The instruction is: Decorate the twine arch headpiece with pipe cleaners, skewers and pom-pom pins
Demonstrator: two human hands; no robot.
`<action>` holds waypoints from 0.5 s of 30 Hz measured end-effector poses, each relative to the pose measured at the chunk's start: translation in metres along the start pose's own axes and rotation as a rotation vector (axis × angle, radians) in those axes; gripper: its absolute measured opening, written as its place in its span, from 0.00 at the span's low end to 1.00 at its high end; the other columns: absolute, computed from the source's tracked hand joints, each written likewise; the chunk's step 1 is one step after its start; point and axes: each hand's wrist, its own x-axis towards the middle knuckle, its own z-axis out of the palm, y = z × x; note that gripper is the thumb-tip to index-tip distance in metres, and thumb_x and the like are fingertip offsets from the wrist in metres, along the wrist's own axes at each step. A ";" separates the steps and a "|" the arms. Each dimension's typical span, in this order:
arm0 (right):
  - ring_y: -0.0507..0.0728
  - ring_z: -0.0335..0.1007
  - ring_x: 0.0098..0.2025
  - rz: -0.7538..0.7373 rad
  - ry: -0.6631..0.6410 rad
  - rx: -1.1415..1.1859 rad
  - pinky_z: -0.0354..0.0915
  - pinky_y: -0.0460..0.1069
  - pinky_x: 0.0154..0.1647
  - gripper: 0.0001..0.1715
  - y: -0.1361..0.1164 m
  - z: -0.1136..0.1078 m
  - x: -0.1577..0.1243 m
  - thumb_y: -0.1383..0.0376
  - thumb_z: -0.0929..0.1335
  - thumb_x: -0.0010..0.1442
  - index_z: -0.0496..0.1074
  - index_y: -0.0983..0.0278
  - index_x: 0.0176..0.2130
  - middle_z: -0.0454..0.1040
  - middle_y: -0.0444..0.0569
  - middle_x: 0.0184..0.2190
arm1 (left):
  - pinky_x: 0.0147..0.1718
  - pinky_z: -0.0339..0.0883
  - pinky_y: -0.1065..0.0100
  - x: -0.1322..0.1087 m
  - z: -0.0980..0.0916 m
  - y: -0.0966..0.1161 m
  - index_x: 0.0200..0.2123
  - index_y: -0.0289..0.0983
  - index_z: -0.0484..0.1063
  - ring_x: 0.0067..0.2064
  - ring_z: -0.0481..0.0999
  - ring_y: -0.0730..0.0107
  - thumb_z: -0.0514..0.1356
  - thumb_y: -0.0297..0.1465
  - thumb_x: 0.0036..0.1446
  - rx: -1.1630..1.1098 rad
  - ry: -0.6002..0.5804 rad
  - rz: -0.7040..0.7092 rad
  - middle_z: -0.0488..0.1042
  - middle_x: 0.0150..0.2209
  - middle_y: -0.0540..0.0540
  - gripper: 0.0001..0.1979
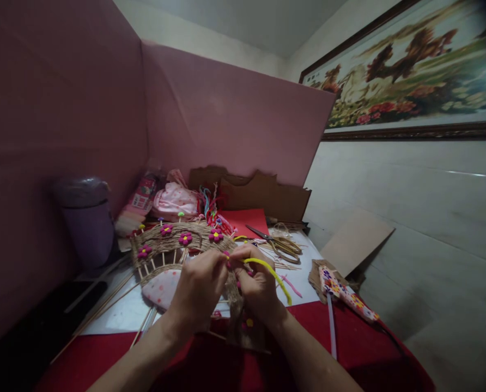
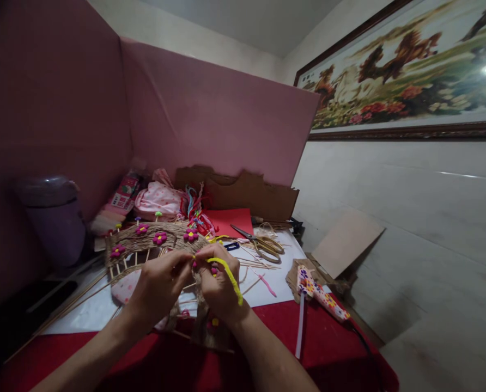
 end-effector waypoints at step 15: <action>0.48 0.61 0.20 0.369 0.034 0.298 0.58 0.43 0.19 0.08 -0.011 0.000 0.006 0.63 0.71 0.50 0.68 0.63 0.29 0.68 0.40 0.21 | 0.24 0.65 0.72 0.001 0.000 0.000 0.32 0.36 0.74 0.27 0.72 0.70 0.56 0.34 0.55 -0.391 -0.081 -0.217 0.75 0.27 0.47 0.09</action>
